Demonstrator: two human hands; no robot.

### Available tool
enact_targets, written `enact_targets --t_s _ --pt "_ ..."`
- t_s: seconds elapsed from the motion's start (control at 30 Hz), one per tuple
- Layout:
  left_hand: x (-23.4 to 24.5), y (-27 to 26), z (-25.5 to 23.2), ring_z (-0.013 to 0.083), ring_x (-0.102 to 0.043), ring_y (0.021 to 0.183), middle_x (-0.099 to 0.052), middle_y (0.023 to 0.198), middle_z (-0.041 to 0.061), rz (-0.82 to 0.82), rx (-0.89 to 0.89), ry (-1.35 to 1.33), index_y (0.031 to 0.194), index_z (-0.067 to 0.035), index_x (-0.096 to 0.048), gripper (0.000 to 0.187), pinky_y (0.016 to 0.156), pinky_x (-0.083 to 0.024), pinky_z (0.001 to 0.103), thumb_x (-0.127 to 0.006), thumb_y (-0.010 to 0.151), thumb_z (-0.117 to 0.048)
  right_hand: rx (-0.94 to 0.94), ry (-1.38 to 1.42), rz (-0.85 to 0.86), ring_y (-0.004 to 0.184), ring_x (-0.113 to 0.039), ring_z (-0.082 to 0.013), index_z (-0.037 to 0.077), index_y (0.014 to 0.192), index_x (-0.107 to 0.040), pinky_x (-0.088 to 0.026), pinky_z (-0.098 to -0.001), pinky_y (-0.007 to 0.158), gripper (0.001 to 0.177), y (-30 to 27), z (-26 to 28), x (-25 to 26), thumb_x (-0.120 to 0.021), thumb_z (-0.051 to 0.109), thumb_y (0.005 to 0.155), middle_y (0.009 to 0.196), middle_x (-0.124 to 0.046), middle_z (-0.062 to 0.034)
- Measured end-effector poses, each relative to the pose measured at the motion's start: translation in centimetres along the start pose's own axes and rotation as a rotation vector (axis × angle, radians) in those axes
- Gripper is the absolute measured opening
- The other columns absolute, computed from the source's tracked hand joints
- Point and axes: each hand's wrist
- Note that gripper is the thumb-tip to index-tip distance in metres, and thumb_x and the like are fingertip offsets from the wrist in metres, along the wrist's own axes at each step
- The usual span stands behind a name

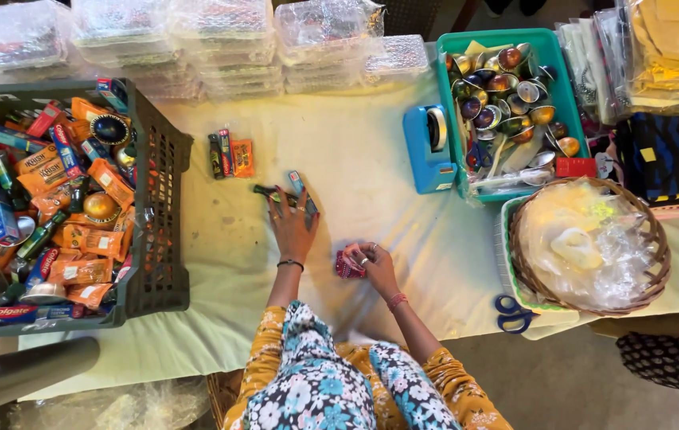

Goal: The person sorts various consumer goods by hand, picking items from a large crate and placing them into a small bag or arranging them on the table.

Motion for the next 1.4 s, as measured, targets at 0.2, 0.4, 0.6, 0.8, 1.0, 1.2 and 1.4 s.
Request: enact_targets --t_s 0.2,0.4,0.6,0.8,1.0,1.2,1.4 --pt "2.1 -6.0 -1.9 0.0514 -0.031 0.147 -0.034 0.161 0.027 -0.066 -0.077 -0.195 0.149 -0.014 -0.052 0.069 0.121 -0.031 0.057 -0.077 0.088 -0.034 0.021 0.018 -0.011 0.092 -0.070 -0.0116 -0.004 0.113 -0.067 -0.057 -0.0259 0.082 0.018 0.0 -0.6 0.0 -0.065 0.007 0.099 0.103 -0.075 -0.0094" --pt "3.0 -8.3 -1.8 0.0482 -0.034 0.145 -0.034 0.163 0.022 -0.024 -0.081 -0.234 0.147 -0.013 -0.055 0.068 0.119 -0.032 0.056 -0.078 0.087 -0.035 0.105 -0.088 -0.217 0.091 -0.071 -0.0116 -0.002 0.112 -0.067 -0.057 -0.0256 0.082 0.017 -0.6 0.5 -0.2 -0.065 0.008 0.098 0.101 -0.075 -0.0089" --pt "2.3 -8.4 -1.5 0.0481 -0.033 0.145 -0.032 0.163 0.022 -0.036 -0.107 -0.210 0.145 -0.011 -0.054 0.069 0.120 -0.031 0.057 -0.079 0.086 -0.036 0.450 -0.649 -0.495 0.098 -0.069 -0.0254 0.005 0.112 -0.072 -0.055 -0.0343 0.087 0.023 -1.4 5.3 5.5 -0.068 0.004 0.089 0.110 -0.072 -0.0144" --pt "3.0 -8.1 -1.9 0.0444 -0.041 0.139 -0.036 0.162 0.017 -0.006 -0.093 -0.035 0.145 -0.015 -0.056 0.065 0.119 -0.030 0.059 -0.075 0.089 -0.042 0.632 -0.741 -0.704 0.099 -0.070 -0.0271 0.005 0.107 -0.069 -0.055 -0.0379 0.091 0.011 -5.1 18.2 14.4 -0.068 0.002 0.096 0.105 -0.072 -0.0112" --pt "2.4 -8.1 -1.0 0.0449 -0.041 0.138 -0.036 0.162 0.017 0.036 -0.048 -0.058 0.147 -0.017 -0.055 0.063 0.117 -0.032 0.057 -0.072 0.091 -0.043 0.518 -1.019 -0.985 0.102 -0.064 -0.0355 0.003 0.110 -0.070 -0.050 -0.0459 0.092 0.022 -3.7 21.5 25.3 -0.079 0.017 0.096 0.108 -0.070 -0.0162" --pt "2.9 -8.1 -0.7 0.0449 -0.041 0.138 -0.034 0.164 0.015 0.001 -0.038 -0.071 0.148 -0.018 -0.054 0.064 0.117 -0.033 0.057 -0.073 0.092 -0.042 0.429 -1.347 -0.956 0.111 -0.062 -0.0339 0.010 0.112 -0.072 -0.045 -0.0478 0.098 0.031 -1.3 13.6 29.4 -0.080 0.029 0.089 0.117 -0.069 -0.0130" --pt "3.9 -8.2 -0.6 0.0436 -0.043 0.136 -0.034 0.165 0.013 -0.010 0.028 -0.110 0.149 -0.019 -0.055 0.067 0.114 -0.036 0.056 -0.076 0.088 -0.040 0.390 -1.279 -1.119 0.102 -0.060 -0.0348 0.010 0.115 -0.076 -0.042 -0.0507 0.090 0.034 -0.3 16.8 25.9 -0.081 0.030 0.088 0.106 -0.070 -0.0118"
Point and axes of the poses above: each hand's wrist, its own y-axis towards the middle knuckle, its own x-axis out of the back of the hand, z = x × y
